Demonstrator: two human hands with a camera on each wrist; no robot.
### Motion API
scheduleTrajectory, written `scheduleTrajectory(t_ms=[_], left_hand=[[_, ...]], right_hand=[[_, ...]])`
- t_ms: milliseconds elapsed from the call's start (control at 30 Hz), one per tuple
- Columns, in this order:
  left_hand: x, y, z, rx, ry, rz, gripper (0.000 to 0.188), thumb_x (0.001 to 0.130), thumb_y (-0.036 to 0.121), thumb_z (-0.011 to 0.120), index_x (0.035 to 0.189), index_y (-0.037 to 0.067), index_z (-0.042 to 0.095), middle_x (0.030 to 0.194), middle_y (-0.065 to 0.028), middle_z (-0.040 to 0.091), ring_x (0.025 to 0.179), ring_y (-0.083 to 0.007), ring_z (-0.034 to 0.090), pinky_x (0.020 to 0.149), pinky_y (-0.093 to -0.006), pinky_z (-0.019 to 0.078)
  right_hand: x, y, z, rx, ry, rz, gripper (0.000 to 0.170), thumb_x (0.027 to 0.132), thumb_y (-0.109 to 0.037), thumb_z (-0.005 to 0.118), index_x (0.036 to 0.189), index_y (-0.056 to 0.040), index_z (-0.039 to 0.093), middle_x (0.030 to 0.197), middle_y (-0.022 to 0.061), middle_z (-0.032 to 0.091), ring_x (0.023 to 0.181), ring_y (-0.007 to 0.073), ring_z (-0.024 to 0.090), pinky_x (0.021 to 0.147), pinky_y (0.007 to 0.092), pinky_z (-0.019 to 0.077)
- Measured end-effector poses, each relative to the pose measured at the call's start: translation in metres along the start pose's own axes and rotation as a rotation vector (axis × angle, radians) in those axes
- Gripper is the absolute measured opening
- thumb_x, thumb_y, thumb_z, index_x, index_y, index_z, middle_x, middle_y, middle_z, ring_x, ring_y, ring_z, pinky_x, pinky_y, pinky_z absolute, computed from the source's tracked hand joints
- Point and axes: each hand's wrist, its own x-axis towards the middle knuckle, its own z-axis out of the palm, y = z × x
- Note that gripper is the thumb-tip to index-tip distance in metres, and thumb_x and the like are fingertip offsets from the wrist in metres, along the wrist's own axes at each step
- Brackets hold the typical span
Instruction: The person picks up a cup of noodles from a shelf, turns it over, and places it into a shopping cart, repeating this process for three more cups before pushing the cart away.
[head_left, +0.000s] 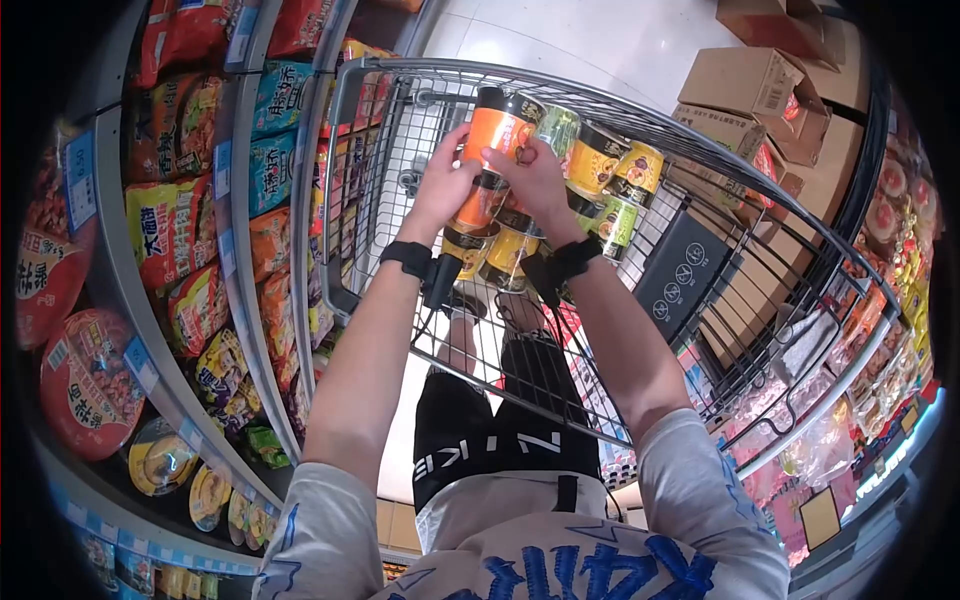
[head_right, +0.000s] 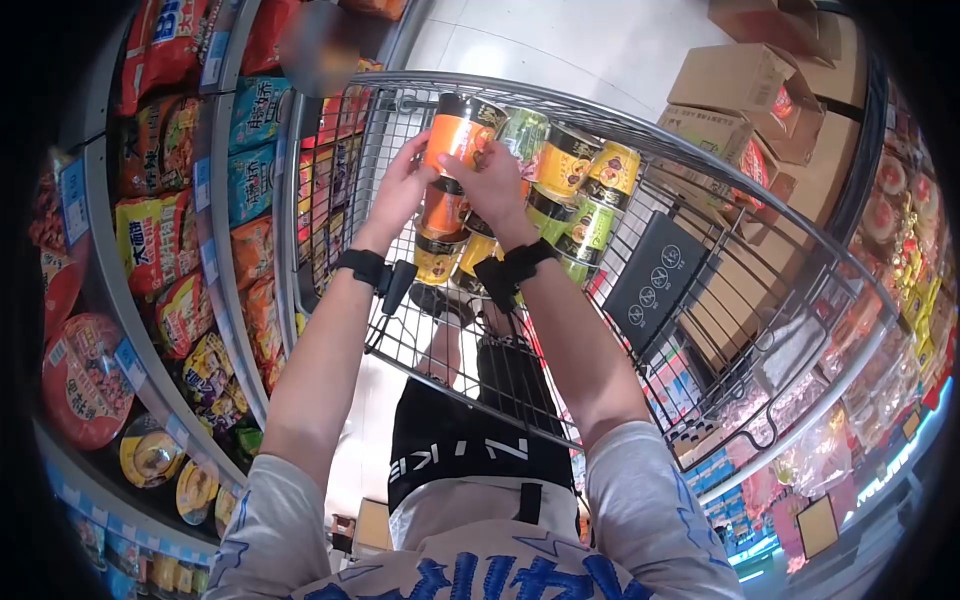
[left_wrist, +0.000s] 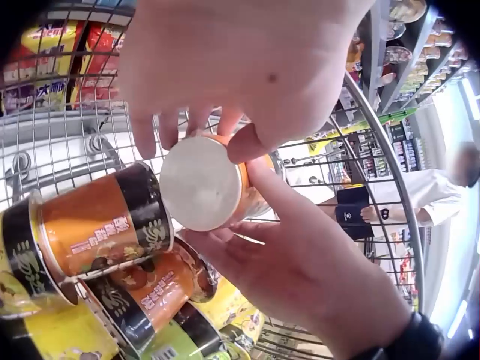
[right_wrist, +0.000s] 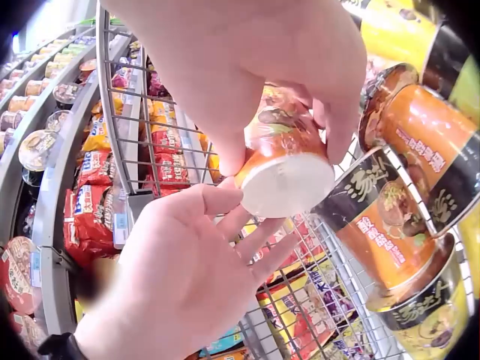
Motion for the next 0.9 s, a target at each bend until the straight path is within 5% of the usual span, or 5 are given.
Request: scheduleTrajectory(t_ms=[200, 367, 567, 733, 900], left_hand=[[-0.007, 0.020, 0.012, -0.081, -0.043, 0.019, 0.061, 0.088, 0.007, 0.060, 0.145, 0.008, 0.037, 0.123, -0.0134, 0.059, 0.085, -0.0147, 0.062, 0.076, -0.0283, 0.0525], [0.002, 0.004, 0.017, 0.520, -0.042, -0.031, 0.069, 0.094, 0.022, 0.057, 0.154, 0.015, 0.024, 0.140, -0.0201, 0.048, 0.129, -0.0321, 0.048, 0.107, -0.0403, 0.0392], [0.013, -0.016, 0.011, 0.767, -0.080, -0.136, 0.062, 0.098, 0.033, 0.044, 0.155, 0.023, 0.023, 0.150, -0.0161, 0.039, 0.136, -0.0342, 0.041, 0.112, -0.0471, 0.0319], [0.024, -0.005, 0.008, 0.923, -0.149, -0.320, 0.060, 0.098, 0.039, 0.036, 0.155, 0.026, 0.023, 0.157, -0.0138, 0.030, 0.142, -0.0360, 0.030, 0.114, -0.0552, 0.0246], [0.016, 0.010, 0.000, 0.974, -0.174, -0.409, 0.060, 0.096, 0.037, 0.034, 0.154, 0.026, 0.025, 0.158, -0.0166, 0.027, 0.143, -0.0372, 0.030, 0.115, -0.0545, 0.0245]], right_hand=[[-0.002, 0.004, 0.004, -0.010, 0.118, -0.164, 0.049, 0.079, -0.014, 0.078, 0.114, 0.0069, 0.051, 0.098, 0.0129, 0.068, 0.080, 0.0169, 0.065, 0.071, 0.0300, 0.0530], [0.004, 0.019, 0.006, -0.239, 0.176, -0.135, 0.051, 0.083, -0.015, 0.071, 0.123, 0.0083, 0.049, 0.096, 0.0181, 0.067, 0.080, 0.0267, 0.067, 0.071, 0.0347, 0.0532], [0.012, 0.043, 0.008, -0.572, 0.083, -0.201, 0.059, 0.086, -0.020, 0.067, 0.135, 0.0042, 0.044, 0.099, 0.0220, 0.064, 0.080, 0.0326, 0.066, 0.074, 0.0399, 0.0528], [0.007, 0.058, 0.016, -0.723, -0.050, -0.220, 0.048, 0.088, -0.016, 0.060, 0.126, 0.0077, 0.046, 0.121, 0.0305, 0.055, 0.107, 0.0457, 0.056, 0.089, 0.0486, 0.0478], [-0.025, 0.047, 0.019, -0.777, -0.160, -0.223, 0.049, 0.088, -0.019, 0.062, 0.127, 0.0070, 0.046, 0.131, 0.0299, 0.048, 0.118, 0.0433, 0.051, 0.096, 0.0449, 0.0456]])
